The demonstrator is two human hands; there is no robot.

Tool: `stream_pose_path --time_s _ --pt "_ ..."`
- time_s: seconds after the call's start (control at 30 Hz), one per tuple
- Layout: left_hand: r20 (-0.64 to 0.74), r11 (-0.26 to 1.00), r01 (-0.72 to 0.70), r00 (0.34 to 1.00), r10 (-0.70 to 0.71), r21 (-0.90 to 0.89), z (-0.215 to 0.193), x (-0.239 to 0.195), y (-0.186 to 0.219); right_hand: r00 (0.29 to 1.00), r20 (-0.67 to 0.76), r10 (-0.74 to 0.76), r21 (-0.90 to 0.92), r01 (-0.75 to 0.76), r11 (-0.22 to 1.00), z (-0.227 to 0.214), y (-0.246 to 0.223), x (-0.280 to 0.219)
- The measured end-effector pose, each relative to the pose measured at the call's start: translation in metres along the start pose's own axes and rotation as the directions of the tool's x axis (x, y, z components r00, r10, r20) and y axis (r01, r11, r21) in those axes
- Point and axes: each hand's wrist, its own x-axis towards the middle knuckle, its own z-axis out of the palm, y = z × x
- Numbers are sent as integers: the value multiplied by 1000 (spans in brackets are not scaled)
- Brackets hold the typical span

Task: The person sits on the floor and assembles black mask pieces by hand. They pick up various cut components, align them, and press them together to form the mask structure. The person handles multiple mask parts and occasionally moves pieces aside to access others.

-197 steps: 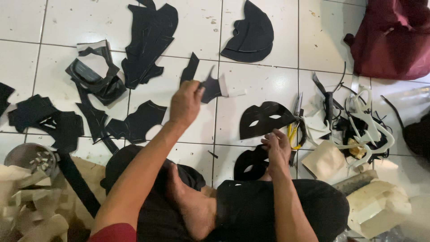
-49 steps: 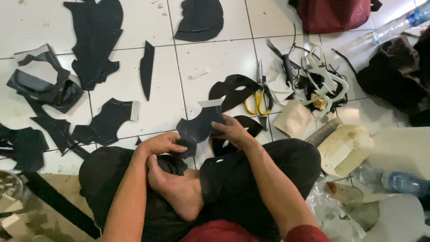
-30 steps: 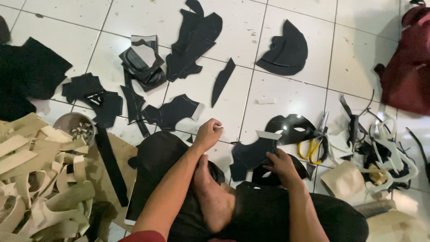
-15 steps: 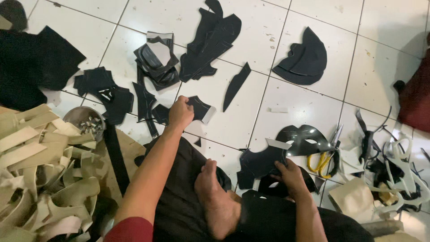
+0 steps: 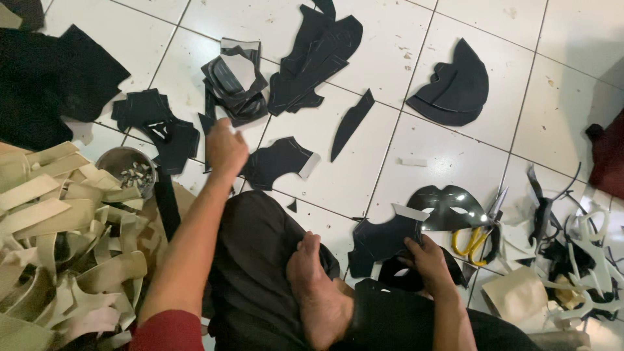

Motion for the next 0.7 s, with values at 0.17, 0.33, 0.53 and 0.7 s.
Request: stream_pose_path --time_s 0.17,0.33,0.53,0.7 --pt "-42 944 259 966 -256 206 -32 33 -55 1000 -14 -9 -30 9 1000 2 -2 1" --pt "-34 838 420 899 -436 348 -20 52 -85 999 9 -34 9 34 999 3 6 7" --pt "-154 858 423 906 -394 292 -8 69 -107 1000 -16 -1 17 1 1000 9 -6 -4" --pt "-414 885 402 865 -284 234 -15 77 -109 1000 11 -11 27 11 1000 1 9 12"
